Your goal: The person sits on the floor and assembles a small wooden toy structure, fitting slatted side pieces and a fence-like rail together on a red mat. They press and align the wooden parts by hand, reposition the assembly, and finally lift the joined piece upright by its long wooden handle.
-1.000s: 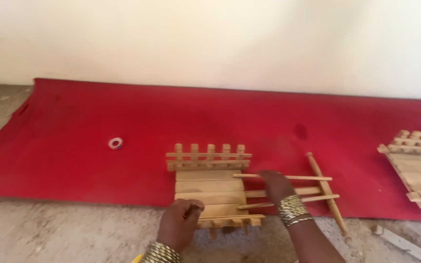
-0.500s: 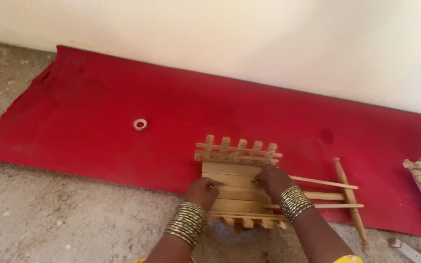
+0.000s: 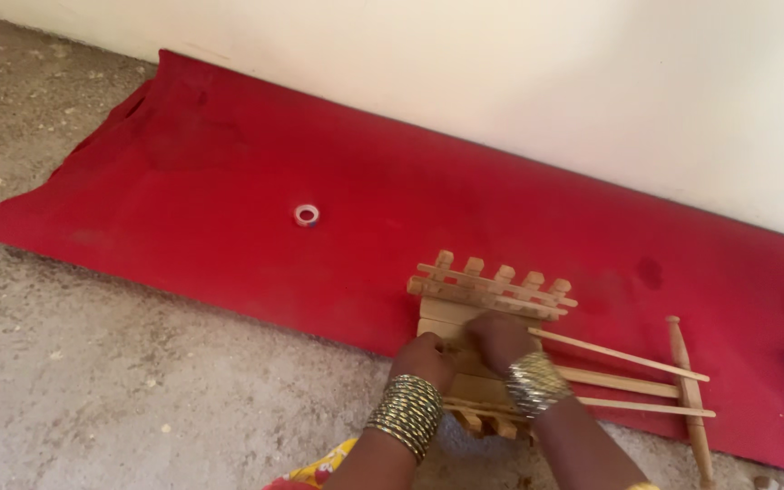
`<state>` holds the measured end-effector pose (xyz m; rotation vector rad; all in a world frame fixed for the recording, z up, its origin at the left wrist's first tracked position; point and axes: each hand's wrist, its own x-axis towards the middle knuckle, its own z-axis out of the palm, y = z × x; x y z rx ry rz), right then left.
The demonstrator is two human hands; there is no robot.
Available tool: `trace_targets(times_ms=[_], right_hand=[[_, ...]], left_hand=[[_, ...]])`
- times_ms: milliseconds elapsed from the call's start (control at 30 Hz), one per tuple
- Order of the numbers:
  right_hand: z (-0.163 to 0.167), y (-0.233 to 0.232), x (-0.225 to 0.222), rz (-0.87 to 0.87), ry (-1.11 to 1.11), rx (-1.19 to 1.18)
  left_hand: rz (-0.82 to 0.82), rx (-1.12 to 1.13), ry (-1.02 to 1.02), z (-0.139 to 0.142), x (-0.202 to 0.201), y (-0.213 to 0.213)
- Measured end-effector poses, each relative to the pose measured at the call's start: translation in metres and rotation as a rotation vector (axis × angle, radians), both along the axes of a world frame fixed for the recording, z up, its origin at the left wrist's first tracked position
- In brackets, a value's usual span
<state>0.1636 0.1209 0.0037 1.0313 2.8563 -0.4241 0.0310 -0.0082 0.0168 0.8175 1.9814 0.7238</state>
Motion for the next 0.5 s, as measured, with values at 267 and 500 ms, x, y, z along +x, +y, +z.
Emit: trace_targets(times_ms=[267, 500], right_hand=[[0.010, 0.016, 0.034, -0.139, -0.161, -0.027], [0.016, 0.009, 0.025, -0.235, -0.142, -0.044]], left_hand=[[-0.014, -0.033, -0.017, 0.003, 0.000, 0.007], [-0.024, -0.039, -0.047, 0.005, 0.001, 0.007]])
